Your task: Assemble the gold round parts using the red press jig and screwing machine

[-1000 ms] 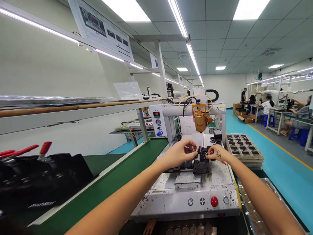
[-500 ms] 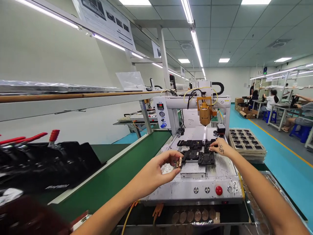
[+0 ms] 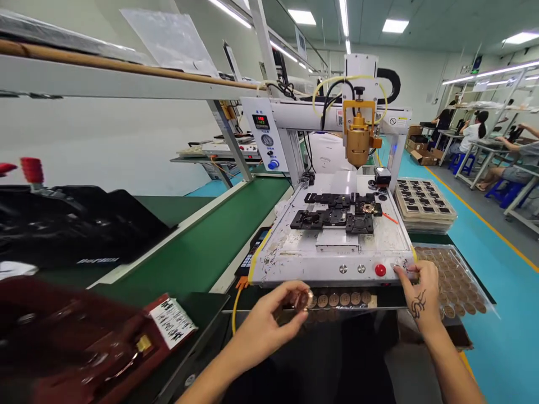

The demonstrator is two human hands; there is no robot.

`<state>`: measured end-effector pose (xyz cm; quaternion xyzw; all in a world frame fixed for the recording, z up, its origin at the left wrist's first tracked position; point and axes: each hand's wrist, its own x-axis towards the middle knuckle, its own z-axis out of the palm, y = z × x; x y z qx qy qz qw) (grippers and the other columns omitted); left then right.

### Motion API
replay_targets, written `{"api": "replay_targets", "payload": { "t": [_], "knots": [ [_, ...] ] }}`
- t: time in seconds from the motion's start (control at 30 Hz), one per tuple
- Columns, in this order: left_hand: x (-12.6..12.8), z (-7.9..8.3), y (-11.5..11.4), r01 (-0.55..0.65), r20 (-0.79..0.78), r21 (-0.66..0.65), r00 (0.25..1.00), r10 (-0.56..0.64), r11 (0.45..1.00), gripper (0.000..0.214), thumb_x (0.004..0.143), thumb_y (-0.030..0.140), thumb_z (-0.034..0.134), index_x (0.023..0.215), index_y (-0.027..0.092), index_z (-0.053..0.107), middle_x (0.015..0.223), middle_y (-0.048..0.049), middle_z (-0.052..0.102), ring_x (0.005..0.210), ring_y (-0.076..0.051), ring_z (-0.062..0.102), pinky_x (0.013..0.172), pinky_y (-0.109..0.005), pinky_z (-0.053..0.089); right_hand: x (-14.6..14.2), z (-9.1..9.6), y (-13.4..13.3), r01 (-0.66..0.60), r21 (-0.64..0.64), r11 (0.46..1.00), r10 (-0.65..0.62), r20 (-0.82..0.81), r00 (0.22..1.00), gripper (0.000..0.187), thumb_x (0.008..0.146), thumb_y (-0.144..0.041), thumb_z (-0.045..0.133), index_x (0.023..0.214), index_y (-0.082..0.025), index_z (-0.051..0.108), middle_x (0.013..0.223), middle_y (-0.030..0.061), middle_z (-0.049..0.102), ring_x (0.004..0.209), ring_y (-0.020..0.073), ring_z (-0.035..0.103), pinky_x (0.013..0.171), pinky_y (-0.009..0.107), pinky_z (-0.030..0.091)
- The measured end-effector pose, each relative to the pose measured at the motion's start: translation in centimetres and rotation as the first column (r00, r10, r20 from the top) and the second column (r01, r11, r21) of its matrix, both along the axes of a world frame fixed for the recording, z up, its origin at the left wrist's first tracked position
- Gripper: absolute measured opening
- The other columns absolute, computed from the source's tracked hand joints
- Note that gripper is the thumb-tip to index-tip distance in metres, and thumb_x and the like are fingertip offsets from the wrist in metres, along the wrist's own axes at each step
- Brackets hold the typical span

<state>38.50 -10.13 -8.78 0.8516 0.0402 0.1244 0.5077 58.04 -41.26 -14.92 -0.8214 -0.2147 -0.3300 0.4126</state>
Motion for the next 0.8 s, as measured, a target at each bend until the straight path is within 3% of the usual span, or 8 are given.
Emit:
{"api": "replay_targets", "payload": {
  "t": [0.07,0.13,0.2,0.3,0.47,0.6,0.8],
  "knots": [
    [0.4,-2.7,-0.5,0.145,-0.057,0.008,0.988,-0.144,0.989,0.031,0.081,0.022,0.07,0.112,0.025,0.066,0.102,-0.0026,0.077,0.093,-0.021,0.073,0.089,-0.034,0.06,-2.1,-1.9,1.7,-0.05,0.042,0.998,0.05,0.013,0.999,0.026,0.099,-0.047,0.071,0.096,-0.023,0.061,0.094,0.007,0.06,0.091,0.0281,0.056,0.087,0.045,0.047],
    [0.9,-5.6,-0.8,0.26,-0.082,0.041,0.963,-0.256,0.965,0.034,0.076,0.018,0.075,0.108,0.025,0.067,0.119,-0.0061,0.077,0.115,-0.026,0.071,0.104,-0.038,0.056,-4.6,-3.6,4.1,-0.244,0.011,0.97,0.244,-0.014,0.97,0.01,0.103,-0.033,0.066,0.098,-0.024,0.064,0.093,0.0072,0.064,0.089,0.027,0.06,0.083,0.042,0.05],
    [1.4,-8.0,-0.9,0.306,-0.093,0.089,0.95,-0.298,0.948,0.034,0.073,0.015,0.078,0.105,0.024,0.069,0.139,-0.0093,0.072,0.14,-0.031,0.06,0.121,-0.044,0.044,-6.8,-5.0,6.6,-0.444,-0.057,0.894,0.438,-0.087,0.895,0.009,0.104,-0.026,0.061,0.098,-0.026,0.068,0.09,0.0054,0.069,0.085,0.0247,0.065,0.078,0.038,0.054],
    [2.1,-10.2,-0.7,0.308,-0.107,0.118,0.949,-0.297,0.944,0.036,0.074,0.017,0.079,0.108,0.024,0.07,0.15,-0.0107,0.066,0.149,-0.032,0.052,0.13,-0.046,0.032,-8.3,-6.6,9.3,-0.575,-0.108,0.811,0.551,-0.192,0.812,0.016,0.106,-0.021,0.055,0.105,-0.026,0.071,0.096,0.0056,0.074,0.089,0.0239,0.07,0.08,0.036,0.059],
    [3.0,-10.1,-0.3,0.345,-0.078,0.085,0.938,-0.338,0.935,0.035,0.076,0.018,0.079,0.11,0.024,0.071,0.15,-0.009,0.067,0.148,-0.029,0.053,0.131,-0.042,0.031,-6.9,-7.7,10.4,-0.601,-0.179,0.779,0.551,-0.263,0.792,0.015,0.104,-0.023,0.061,0.114,-0.024,0.072,0.105,0.0092,0.073,0.1,0.029,0.069,0.09,0.045,0.059],
    [3.2,-9.4,-0.1,0.352,-0.115,0.042,0.931,-0.345,0.935,0.031,0.078,0.019,0.079,0.108,0.024,0.071,0.15,-0.0079,0.067,0.146,-0.029,0.056,0.126,-0.04,0.038,-6.6,-8.4,10.0,-0.614,-0.25,0.749,0.564,-0.246,0.788,0.02,0.104,-0.023,0.062,0.12,-0.026,0.074,0.107,0.0109,0.072,0.099,0.0308,0.067,0.087,0.046,0.059],
    [3.1,-8.9,0.1,0.357,-0.186,0.007,0.918,-0.349,0.934,0.029,0.078,0.02,0.08,0.106,0.025,0.072,0.15,-0.0088,0.067,0.148,-0.03,0.054,0.125,-0.041,0.038,-6.7,-10.9,9.9,-0.594,-0.238,0.768,0.581,-0.13,0.804,0.026,0.106,-0.02,0.057,0.122,-0.024,0.077,0.104,0.013,0.077,0.089,0.029,0.068,0.079,0.046,0.058]
  ]
}}
